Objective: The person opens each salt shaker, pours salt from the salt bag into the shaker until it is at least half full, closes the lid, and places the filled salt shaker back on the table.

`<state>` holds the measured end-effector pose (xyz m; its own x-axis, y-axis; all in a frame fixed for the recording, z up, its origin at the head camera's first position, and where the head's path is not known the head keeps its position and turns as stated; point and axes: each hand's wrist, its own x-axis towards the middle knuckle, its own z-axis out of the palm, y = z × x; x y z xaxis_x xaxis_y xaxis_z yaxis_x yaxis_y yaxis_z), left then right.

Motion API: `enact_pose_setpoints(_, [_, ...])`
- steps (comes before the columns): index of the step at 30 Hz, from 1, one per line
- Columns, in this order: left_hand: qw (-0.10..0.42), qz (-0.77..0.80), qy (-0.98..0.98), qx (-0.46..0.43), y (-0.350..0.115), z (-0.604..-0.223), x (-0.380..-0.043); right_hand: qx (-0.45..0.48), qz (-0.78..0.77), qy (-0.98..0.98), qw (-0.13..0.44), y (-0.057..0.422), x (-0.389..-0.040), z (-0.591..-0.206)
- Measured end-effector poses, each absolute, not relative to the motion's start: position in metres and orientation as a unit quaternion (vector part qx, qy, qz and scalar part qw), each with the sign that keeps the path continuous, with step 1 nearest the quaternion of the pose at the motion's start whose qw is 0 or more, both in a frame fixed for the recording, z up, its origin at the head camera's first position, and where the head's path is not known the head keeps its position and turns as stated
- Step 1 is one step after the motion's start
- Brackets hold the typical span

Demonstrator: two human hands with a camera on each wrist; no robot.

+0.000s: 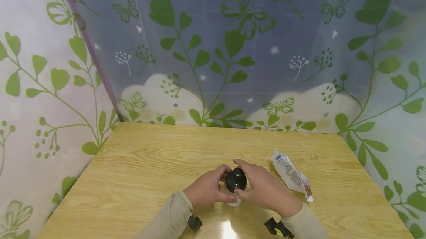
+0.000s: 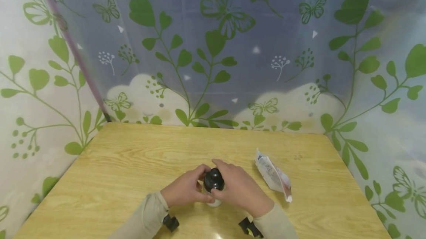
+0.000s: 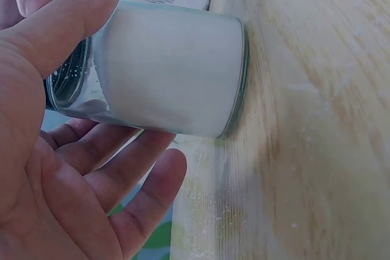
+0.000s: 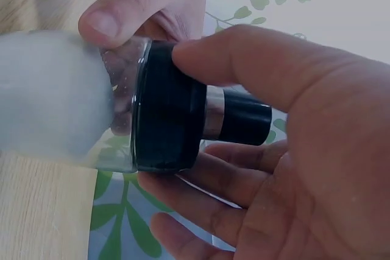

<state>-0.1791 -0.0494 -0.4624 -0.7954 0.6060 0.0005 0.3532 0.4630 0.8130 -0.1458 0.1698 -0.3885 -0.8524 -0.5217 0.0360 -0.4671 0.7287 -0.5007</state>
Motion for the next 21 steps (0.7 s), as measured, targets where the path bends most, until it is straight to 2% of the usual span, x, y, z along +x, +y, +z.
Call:
enact_pose_setpoints(16, [0.142,0.420,0.849,0.287,-0.0508,-0.4618,-0.1782,-0.223,-0.271,0.935,0.055,0.1644,-0.1429,-0.3879])
enact_pose_setpoints(21, [0.155,0.427,0.843,0.288,-0.0509,-0.4625,-0.1791,-0.227,-0.284,0.930,0.054,0.1669,-0.1455,-0.3922])
